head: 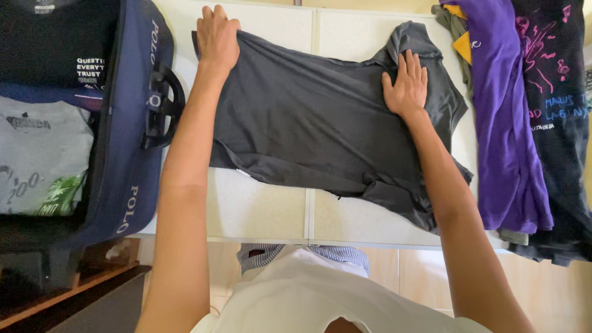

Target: The person moves a grey t-shirt in a blue bag and then folds a black t-shirt on a white table by spreading it out and smoothing it with their hands.

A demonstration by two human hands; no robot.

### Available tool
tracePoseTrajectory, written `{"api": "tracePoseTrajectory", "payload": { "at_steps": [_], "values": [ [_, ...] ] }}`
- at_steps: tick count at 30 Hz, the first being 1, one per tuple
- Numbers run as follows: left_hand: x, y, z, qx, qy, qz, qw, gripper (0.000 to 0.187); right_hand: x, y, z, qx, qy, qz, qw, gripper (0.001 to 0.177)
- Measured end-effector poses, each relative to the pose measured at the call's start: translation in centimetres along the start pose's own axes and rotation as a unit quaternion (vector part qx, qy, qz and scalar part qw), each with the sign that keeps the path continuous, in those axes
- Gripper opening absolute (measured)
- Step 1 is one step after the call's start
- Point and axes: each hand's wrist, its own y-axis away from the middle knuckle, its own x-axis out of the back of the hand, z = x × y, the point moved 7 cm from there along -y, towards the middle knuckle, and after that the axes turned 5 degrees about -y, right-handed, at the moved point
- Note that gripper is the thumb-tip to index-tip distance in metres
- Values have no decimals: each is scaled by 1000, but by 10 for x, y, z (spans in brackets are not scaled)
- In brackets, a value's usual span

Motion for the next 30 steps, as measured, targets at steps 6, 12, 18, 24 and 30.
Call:
{"api": "tracePoseTrajectory", "payload": {
  "at_steps": [6, 12, 18, 24, 30],
  "values": [
    [5, 33, 27, 15, 27, 35, 999, 36, -9, -31, 8, -63, 3, 2, 998, 74],
    [-14, 53, 8, 52, 92, -41, 994, 37, -19, -63, 17, -85, 2, 16, 996, 76],
    [-29, 53, -10, 68, 112, -25, 991, 52, -13, -91, 13, -132, -30, 91, 987, 60],
    [-36, 55, -10, 81, 112, -60, 989, 55, -31, -152, 49, -182, -79, 119, 973, 33],
    [-33, 55, -8, 85, 109, -59, 989, 54, -59, -193, 47, -202, -589, 29, 782, 33]
  ]
}}
